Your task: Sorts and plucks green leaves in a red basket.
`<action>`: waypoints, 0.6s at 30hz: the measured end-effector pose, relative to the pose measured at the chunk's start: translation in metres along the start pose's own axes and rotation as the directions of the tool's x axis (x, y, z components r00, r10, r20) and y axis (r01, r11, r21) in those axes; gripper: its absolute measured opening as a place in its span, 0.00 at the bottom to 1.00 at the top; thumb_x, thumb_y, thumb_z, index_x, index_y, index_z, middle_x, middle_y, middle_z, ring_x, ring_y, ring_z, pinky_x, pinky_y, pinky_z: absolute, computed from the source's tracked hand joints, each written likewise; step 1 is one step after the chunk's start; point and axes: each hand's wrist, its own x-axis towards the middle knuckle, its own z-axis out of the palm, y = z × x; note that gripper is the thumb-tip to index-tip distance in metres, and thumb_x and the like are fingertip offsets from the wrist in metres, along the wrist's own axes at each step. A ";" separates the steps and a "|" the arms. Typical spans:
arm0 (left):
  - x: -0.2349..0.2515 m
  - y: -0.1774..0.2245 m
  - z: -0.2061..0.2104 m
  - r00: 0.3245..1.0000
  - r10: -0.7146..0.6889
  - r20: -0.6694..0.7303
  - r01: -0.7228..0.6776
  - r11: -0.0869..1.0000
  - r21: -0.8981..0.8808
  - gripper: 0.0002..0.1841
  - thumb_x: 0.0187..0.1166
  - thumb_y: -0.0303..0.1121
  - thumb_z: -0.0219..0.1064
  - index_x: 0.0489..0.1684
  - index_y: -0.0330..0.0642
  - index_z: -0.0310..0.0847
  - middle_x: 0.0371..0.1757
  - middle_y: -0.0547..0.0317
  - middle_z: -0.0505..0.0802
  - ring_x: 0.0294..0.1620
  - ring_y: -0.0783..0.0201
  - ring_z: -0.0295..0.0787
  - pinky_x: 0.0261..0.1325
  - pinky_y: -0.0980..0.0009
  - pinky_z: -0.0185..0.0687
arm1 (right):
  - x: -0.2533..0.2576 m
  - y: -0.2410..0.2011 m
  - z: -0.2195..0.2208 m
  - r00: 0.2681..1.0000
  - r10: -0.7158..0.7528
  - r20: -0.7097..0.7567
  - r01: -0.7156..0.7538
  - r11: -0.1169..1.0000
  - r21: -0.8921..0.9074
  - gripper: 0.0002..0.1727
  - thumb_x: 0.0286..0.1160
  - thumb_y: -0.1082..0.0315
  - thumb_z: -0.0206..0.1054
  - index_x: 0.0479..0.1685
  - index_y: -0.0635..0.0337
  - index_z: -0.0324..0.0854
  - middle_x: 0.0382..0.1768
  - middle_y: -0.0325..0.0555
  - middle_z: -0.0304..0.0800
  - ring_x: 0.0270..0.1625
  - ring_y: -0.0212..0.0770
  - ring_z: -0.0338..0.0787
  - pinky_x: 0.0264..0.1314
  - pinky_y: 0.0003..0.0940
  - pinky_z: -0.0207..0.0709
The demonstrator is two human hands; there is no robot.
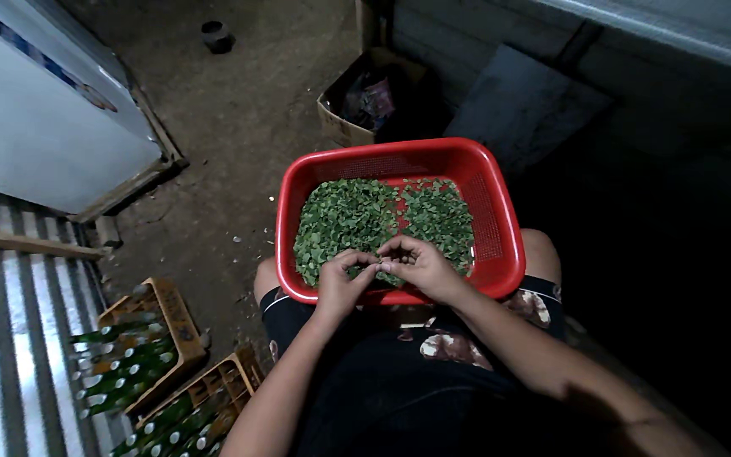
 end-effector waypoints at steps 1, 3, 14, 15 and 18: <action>0.000 0.000 0.000 0.999 0.032 -0.004 -0.032 0.998 0.055 0.05 0.74 0.29 0.74 0.37 0.36 0.93 0.41 0.59 0.96 0.47 0.76 0.91 0.59 0.77 0.85 | 0.000 0.000 0.001 1.000 -0.001 0.002 0.002 1.000 -0.006 0.07 0.74 0.74 0.69 0.47 0.65 0.85 0.40 0.35 0.89 0.41 0.21 0.87 0.49 0.18 0.82; -0.001 0.001 -0.002 0.997 0.078 -0.001 -0.077 0.982 0.175 0.07 0.75 0.32 0.73 0.37 0.39 0.94 0.42 0.59 0.97 0.48 0.72 0.93 0.60 0.70 0.86 | 0.002 0.000 0.001 1.000 0.010 0.003 -0.010 0.999 -0.044 0.04 0.75 0.73 0.69 0.43 0.64 0.85 0.37 0.34 0.88 0.39 0.20 0.85 0.47 0.17 0.81; -0.004 -0.003 -0.017 0.999 0.011 -0.037 -0.008 0.997 0.076 0.05 0.73 0.29 0.71 0.34 0.37 0.92 0.39 0.62 0.95 0.44 0.78 0.90 0.57 0.79 0.84 | 0.005 -0.012 -0.006 0.996 0.027 -0.079 -0.029 0.999 -0.020 0.03 0.73 0.77 0.66 0.38 0.61 0.82 0.33 0.32 0.84 0.34 0.21 0.83 0.42 0.18 0.80; -0.004 -0.004 -0.018 0.999 0.002 -0.034 0.000 0.999 0.047 0.05 0.73 0.28 0.71 0.34 0.36 0.91 0.38 0.62 0.94 0.44 0.79 0.89 0.56 0.79 0.85 | 0.005 -0.010 -0.006 0.997 -0.007 -0.082 0.002 0.998 -0.065 0.03 0.73 0.77 0.66 0.39 0.61 0.82 0.35 0.33 0.85 0.36 0.21 0.83 0.44 0.18 0.80; -0.005 -0.002 -0.020 0.999 -0.031 -0.022 0.031 0.999 -0.008 0.04 0.73 0.27 0.71 0.35 0.36 0.90 0.38 0.62 0.94 0.43 0.80 0.89 0.55 0.80 0.85 | 0.005 -0.004 -0.008 0.994 -0.113 0.002 0.108 0.942 -0.318 0.11 0.75 0.68 0.69 0.50 0.65 0.88 0.55 0.48 0.89 0.60 0.35 0.86 0.65 0.33 0.79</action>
